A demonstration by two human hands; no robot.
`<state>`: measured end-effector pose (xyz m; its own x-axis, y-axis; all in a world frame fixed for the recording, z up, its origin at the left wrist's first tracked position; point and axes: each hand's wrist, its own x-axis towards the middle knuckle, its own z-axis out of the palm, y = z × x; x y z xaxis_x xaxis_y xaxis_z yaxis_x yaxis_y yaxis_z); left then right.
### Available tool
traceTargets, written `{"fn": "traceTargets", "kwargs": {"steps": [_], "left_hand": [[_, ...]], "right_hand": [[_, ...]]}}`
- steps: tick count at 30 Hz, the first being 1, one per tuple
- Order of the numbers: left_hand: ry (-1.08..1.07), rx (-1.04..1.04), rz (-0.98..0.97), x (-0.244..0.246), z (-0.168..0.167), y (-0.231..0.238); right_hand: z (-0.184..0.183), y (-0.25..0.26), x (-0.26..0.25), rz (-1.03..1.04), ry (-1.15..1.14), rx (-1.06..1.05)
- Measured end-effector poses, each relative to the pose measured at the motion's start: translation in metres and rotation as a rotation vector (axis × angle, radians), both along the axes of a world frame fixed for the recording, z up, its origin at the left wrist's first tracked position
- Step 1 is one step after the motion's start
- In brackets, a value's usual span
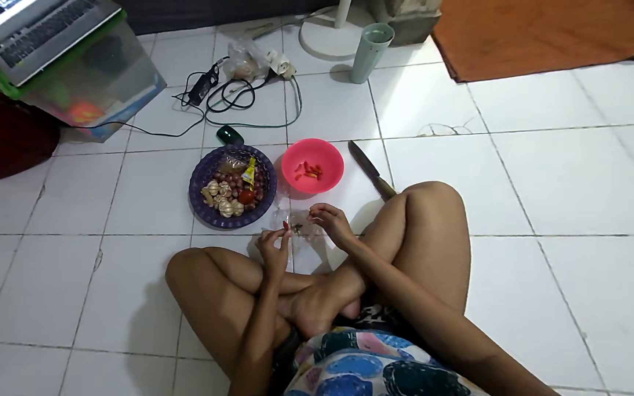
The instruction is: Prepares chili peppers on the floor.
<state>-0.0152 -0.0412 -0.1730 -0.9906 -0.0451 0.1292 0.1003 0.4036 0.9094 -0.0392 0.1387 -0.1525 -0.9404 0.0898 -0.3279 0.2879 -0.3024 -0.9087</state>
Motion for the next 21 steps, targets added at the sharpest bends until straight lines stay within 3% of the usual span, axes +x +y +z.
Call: {"fn": "traceTargets", "kwargs": {"steps": [6,17,21], "left_hand": [[0.115,-0.159,-0.017,0.002,-0.006,0.007],[0.097,-0.147,-0.079,0.004,-0.003,0.006],[0.117,-0.083,-0.096,0.004,-0.003,0.005]], "right_hand": [[-0.002,-0.006,0.007,0.320,0.094,0.181],[-0.012,-0.001,0.009,0.375,0.236,0.316],[-0.007,-0.002,0.007,0.370,0.109,0.223]]}}
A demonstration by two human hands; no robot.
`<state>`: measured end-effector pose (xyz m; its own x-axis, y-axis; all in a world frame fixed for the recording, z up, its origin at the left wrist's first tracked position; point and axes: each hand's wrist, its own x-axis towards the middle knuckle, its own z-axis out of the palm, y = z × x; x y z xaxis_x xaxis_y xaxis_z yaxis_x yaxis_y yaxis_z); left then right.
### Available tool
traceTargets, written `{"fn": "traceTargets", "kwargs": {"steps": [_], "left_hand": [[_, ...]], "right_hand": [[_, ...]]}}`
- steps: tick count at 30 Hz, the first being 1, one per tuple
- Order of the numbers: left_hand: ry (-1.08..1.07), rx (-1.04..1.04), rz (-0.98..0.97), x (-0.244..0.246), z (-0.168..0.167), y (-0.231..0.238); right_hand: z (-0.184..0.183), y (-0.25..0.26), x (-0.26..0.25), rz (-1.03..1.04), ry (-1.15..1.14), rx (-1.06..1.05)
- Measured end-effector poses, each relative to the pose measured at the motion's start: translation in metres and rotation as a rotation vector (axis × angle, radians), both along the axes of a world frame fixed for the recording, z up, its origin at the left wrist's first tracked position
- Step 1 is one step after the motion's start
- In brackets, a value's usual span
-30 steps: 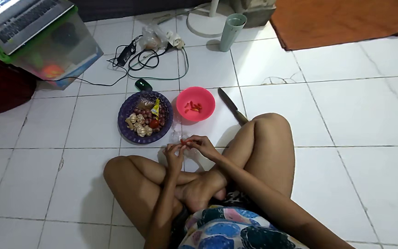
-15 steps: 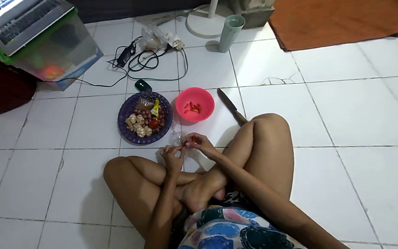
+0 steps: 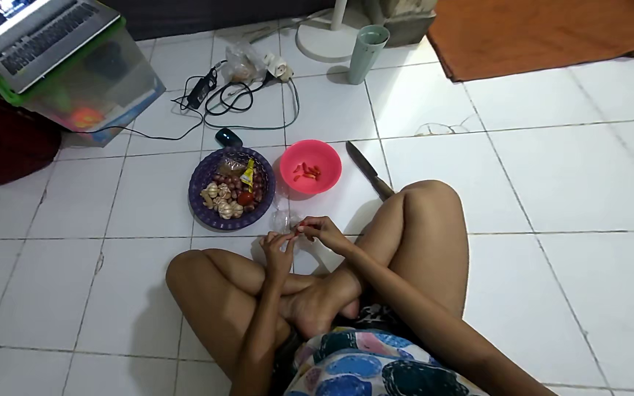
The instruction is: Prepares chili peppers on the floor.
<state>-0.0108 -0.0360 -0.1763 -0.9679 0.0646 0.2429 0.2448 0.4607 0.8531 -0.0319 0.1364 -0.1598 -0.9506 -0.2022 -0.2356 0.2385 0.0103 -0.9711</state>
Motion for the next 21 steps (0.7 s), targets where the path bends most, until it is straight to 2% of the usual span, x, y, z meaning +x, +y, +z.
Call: {"fn": "traceTargets", "kwargs": {"steps": [4,6,9,11,16,21], "left_hand": [[0.056,0.026,-0.039,0.001,-0.001,0.001],[0.063,0.029,-0.045,0.001,-0.002,0.001],[0.083,-0.006,-0.007,-0.001,-0.002,0.000],[0.096,-0.054,0.020,-0.001,-0.004,0.000],[0.122,-0.144,0.043,-0.003,-0.011,0.004],[0.048,-0.108,0.003,0.000,0.001,0.004]], "right_hand": [[0.007,-0.001,-0.005,-0.068,-0.374,-0.149],[0.011,0.001,-0.008,-0.188,-0.471,-0.198],[0.030,0.008,-0.016,-0.399,-0.374,-0.229],[0.049,0.014,-0.026,-0.449,-0.276,-0.213],[0.092,0.031,-0.061,-0.410,-0.077,-0.055],[0.117,0.039,-0.080,-0.440,-0.041,-0.006]]}}
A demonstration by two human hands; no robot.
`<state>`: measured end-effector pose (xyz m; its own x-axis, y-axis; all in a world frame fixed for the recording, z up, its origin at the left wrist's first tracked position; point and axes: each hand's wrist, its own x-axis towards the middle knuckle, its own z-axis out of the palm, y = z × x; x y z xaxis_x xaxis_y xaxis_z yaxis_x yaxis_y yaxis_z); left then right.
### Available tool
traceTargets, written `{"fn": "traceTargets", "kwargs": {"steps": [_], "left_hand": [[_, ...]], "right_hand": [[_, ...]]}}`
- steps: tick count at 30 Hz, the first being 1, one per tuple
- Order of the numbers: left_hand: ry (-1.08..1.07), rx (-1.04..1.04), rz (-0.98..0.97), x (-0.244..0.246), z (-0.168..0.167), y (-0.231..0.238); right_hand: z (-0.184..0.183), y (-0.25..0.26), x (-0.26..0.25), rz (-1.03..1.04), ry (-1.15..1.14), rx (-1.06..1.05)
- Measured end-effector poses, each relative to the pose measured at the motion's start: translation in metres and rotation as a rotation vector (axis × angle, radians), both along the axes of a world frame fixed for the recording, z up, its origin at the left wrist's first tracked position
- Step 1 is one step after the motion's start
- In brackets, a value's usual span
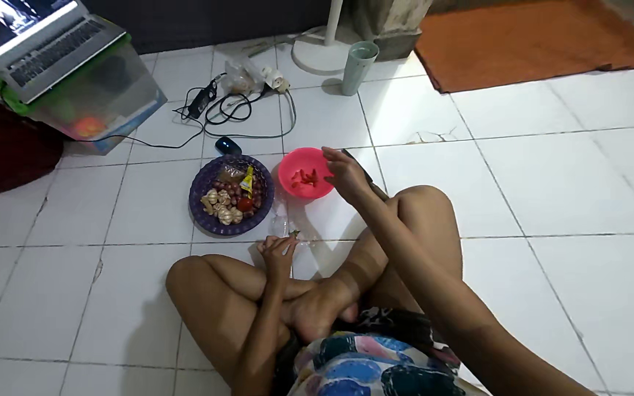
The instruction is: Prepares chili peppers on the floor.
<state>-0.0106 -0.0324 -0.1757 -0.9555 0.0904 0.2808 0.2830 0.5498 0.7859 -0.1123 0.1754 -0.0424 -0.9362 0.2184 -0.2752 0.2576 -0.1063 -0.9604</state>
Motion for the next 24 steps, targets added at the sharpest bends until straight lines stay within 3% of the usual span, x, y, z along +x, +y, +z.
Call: {"fn": "traceTargets", "kwargs": {"steps": [8,11,14,20,22,24], "left_hand": [[-0.092,0.029,0.076,-0.004,0.007,-0.002],[-0.261,0.095,0.134,-0.007,0.014,-0.006],[-0.294,0.150,0.233,-0.010,0.014,-0.007],[-0.289,0.227,0.274,-0.007,0.025,-0.009],[-0.208,0.346,0.355,-0.007,0.046,-0.016],[-0.079,0.473,0.417,-0.009,0.109,-0.035]], "right_hand": [[-0.035,-0.003,0.030,-0.193,-0.147,-0.040],[-0.066,-0.008,0.053,0.123,-0.249,0.162],[-0.095,-0.016,0.066,0.484,-0.263,0.380],[-0.098,-0.029,0.067,0.614,-0.329,0.510],[-0.095,-0.024,0.069,0.581,-0.249,0.547],[-0.095,-0.013,0.067,0.544,-0.155,0.557]]}}
